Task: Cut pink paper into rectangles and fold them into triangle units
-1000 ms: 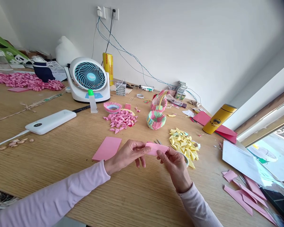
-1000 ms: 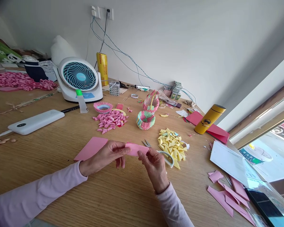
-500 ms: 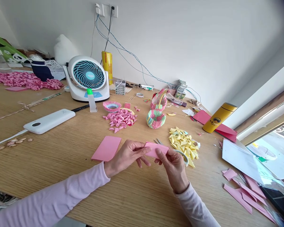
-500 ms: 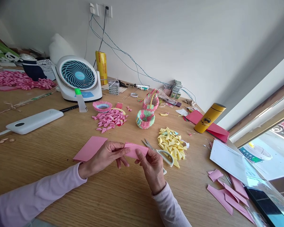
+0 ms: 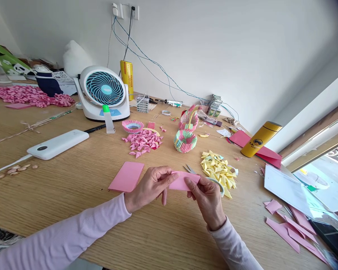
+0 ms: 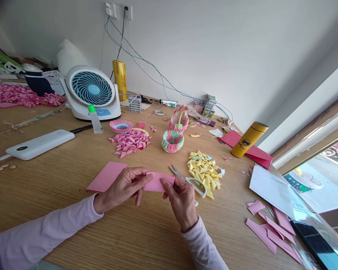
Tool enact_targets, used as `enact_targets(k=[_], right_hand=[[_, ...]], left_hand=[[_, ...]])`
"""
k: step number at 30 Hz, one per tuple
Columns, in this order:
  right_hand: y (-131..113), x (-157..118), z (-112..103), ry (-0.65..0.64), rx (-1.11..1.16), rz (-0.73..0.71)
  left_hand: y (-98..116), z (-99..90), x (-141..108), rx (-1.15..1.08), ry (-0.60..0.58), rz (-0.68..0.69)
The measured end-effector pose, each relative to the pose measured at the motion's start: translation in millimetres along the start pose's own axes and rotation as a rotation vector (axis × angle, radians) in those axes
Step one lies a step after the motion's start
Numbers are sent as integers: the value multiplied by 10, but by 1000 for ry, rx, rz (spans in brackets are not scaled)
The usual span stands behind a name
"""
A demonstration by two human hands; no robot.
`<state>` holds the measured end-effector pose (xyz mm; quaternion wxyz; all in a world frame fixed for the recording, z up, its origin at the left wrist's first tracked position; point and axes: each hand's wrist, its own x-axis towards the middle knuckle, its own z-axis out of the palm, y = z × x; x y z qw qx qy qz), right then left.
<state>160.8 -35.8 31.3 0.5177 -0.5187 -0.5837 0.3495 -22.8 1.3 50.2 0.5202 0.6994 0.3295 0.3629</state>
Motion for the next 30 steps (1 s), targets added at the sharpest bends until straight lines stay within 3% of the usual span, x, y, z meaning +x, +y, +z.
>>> enact_targets(k=[5, 9, 14, 23, 26, 30], right_hand=[[8, 47, -102, -56, -131, -67], [5, 84, -126, -77, -5, 37], [-49, 79, -89, -18, 225, 168], [-27, 114, -140, -70, 120, 103], [-33, 96, -123, -71, 243, 150], [-37, 55, -65, -144, 424, 177]], left_hand=[[33, -53, 24, 15, -82, -22], [18, -94, 51, 24, -201, -52], [-18, -70, 56, -52, -196, -73], [-60, -36, 48, 21, -256, -75], [-66, -8, 57, -35, -201, -74], [-24, 50, 53, -111, -32, -67]])
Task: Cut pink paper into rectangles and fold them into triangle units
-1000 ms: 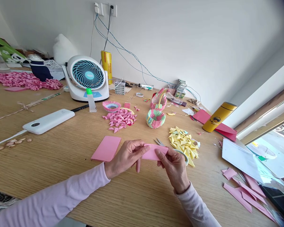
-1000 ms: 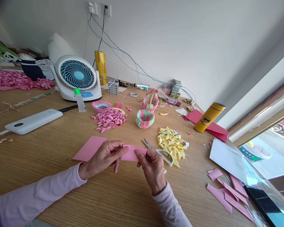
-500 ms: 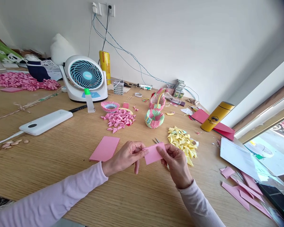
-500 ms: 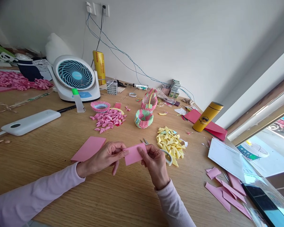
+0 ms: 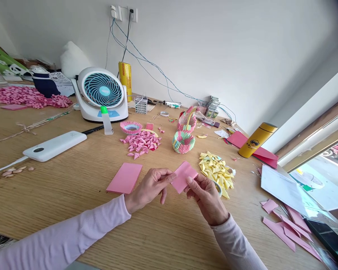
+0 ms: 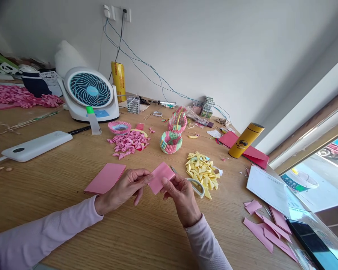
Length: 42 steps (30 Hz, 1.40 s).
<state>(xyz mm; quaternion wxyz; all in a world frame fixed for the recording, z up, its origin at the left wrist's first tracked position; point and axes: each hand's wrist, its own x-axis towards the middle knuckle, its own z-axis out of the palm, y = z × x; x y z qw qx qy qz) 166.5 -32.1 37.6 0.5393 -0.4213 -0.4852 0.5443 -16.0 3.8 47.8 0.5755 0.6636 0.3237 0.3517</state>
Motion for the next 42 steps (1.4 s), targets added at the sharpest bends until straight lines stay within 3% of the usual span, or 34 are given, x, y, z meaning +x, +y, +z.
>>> enact_targets(k=[6, 10, 19, 28, 34, 39, 42], right_hand=[[47, 21, 55, 102, -29, -28], [58, 27, 40, 98, -25, -14], [101, 55, 30, 214, -23, -82], [183, 20, 189, 68, -114, 84], [215, 23, 185, 36, -149, -41], [140, -6, 169, -23, -304, -95], [84, -38, 150, -61, -423, -157]], left_hand=[[21, 67, -19, 15, 64, 55], [-14, 85, -28, 31, 95, 70], [-86, 101, -31, 60, 65, 52], [-32, 114, -16, 73, 276, 88], [-96, 146, -2, -4, 286, 39], [-103, 156, 0, -57, 299, 28], [-49, 131, 15, -159, 233, 21]])
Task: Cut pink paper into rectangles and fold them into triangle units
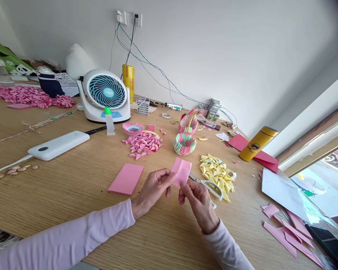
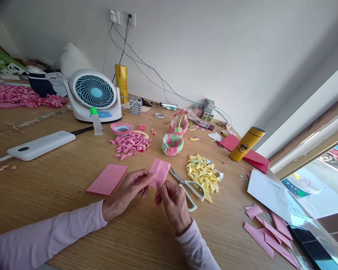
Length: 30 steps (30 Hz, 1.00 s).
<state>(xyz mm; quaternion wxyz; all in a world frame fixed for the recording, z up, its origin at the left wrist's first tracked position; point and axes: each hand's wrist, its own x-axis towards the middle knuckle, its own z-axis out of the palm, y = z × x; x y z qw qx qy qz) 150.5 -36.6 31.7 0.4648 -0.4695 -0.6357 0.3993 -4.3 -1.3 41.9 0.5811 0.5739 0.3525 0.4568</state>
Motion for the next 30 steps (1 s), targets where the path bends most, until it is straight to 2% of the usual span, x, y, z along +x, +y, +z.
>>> enact_targets(k=[4, 6, 10, 14, 19, 22, 24, 27, 30], right_hand=[[0, -24, -29, -124, -32, -7], [20, -28, -24, -173, -25, -4], [52, -33, 1, -194, -12, 15], [54, -39, 12, -211, 78, 54], [41, -42, 18, -260, 170, 119], [45, -45, 21, -265, 196, 126], [65, -49, 14, -243, 192, 109], [113, -54, -21, -198, 162, 87], [140, -51, -71, -184, 124, 86]], left_hand=[[24, -31, 39, -202, -279, -120], [-6, -43, 51, -256, -319, -161], [-58, -44, 48, -285, -237, -156], [-36, -26, 37, -309, -231, -158], [28, -41, 53, -260, -66, -132], [60, -63, 57, -200, -91, -78], [63, -72, 54, -196, -94, -92], [33, -83, 50, -179, -84, -90], [-13, -99, 46, -79, -76, -28]])
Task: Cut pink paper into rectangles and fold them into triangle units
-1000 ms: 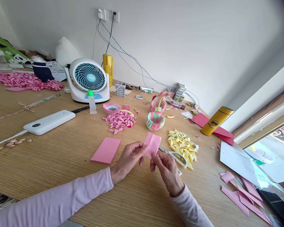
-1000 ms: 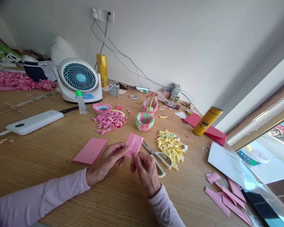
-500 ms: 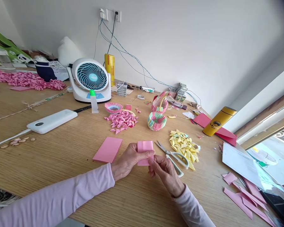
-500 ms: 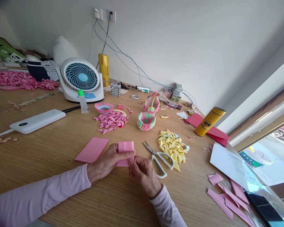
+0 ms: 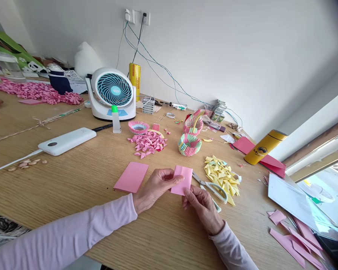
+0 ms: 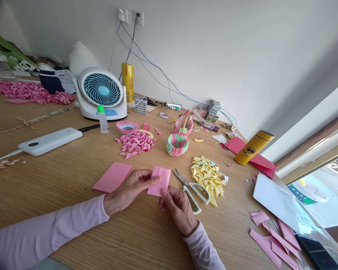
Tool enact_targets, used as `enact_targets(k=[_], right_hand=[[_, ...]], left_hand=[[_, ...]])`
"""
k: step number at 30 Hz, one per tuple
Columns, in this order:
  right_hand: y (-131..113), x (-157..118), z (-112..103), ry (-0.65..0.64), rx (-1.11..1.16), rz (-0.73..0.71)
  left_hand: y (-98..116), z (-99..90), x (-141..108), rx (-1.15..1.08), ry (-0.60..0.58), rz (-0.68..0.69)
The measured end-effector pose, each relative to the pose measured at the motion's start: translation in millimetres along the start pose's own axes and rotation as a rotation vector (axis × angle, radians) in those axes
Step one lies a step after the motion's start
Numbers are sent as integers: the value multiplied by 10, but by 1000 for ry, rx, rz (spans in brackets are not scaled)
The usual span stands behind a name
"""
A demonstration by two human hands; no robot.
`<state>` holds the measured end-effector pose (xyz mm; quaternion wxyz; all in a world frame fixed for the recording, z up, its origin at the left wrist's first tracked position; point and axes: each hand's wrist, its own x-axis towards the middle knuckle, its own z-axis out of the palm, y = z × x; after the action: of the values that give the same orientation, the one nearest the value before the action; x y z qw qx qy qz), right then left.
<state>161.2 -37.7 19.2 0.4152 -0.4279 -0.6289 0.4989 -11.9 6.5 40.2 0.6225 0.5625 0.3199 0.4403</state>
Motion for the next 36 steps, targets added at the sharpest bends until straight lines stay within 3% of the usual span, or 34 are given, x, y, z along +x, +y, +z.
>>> enact_targets(k=[3, 10, 19, 27, 30, 36], right_hand=[[-19, 15, -30, 13, 0, 10], [31, 101, 10, 290, 175, -62], [73, 104, 13, 428, 143, -85], [31, 119, 48, 520, 118, -102], [33, 131, 59, 461, 142, -69], [30, 110, 124, 226, 147, -6]], left_hand=[[-18, -13, -14, 163, 44, 63], [-33, 39, -58, 412, 13, 168], [-118, 66, -117, 491, -108, 37], [-102, 80, -129, 468, -146, 52], [-102, 62, -114, 450, -101, 37], [-146, 21, -70, 407, 27, 86]])
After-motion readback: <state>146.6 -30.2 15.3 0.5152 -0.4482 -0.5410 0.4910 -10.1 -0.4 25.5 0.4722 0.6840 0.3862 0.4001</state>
